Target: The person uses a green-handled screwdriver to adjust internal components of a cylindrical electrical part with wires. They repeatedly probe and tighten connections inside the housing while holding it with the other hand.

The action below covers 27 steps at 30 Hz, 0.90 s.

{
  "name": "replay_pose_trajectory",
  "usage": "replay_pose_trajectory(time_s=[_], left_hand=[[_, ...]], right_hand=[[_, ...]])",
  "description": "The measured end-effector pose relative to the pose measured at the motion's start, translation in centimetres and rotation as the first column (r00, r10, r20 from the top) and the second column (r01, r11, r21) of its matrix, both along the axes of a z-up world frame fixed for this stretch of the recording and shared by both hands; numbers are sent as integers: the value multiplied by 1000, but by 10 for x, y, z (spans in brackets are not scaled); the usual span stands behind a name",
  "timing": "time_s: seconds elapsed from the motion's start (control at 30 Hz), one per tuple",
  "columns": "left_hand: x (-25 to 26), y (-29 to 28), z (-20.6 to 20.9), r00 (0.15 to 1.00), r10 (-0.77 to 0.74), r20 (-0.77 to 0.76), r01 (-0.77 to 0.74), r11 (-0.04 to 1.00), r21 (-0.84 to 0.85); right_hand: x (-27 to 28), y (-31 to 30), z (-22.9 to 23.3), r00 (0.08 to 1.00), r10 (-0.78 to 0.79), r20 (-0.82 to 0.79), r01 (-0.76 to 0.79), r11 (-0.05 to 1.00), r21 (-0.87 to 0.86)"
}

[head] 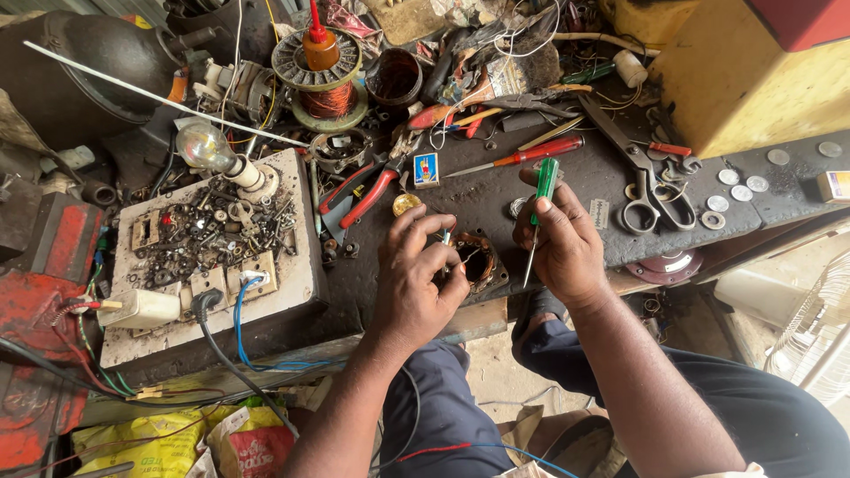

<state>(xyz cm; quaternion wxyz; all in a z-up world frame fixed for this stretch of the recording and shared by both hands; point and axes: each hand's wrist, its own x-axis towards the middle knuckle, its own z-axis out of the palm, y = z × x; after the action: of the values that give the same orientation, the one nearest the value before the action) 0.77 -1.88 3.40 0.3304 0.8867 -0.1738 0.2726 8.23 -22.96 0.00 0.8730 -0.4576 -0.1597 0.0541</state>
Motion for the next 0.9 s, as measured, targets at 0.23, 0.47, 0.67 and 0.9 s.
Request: replay_pose_trajectory(time_s=[0.23, 0.47, 0.67, 0.9], left_hand=[[6, -3, -17, 990, -66, 123, 86, 983, -161], [12, -4, -27, 983, -109, 150, 145, 955, -259], [12, -2, -28, 982, -114, 147, 152, 949, -276], [12, -2, -30, 973, -128, 192, 184, 933, -310]], right_hand=[[-3, 3, 2, 995, -79, -57, 70, 988, -135], [23, -4, 23, 972, -224, 73, 215, 719, -661], [93, -24, 75, 895, -46, 443, 441, 236, -866], [32, -73, 93, 742, 248, 623, 665, -147, -733]])
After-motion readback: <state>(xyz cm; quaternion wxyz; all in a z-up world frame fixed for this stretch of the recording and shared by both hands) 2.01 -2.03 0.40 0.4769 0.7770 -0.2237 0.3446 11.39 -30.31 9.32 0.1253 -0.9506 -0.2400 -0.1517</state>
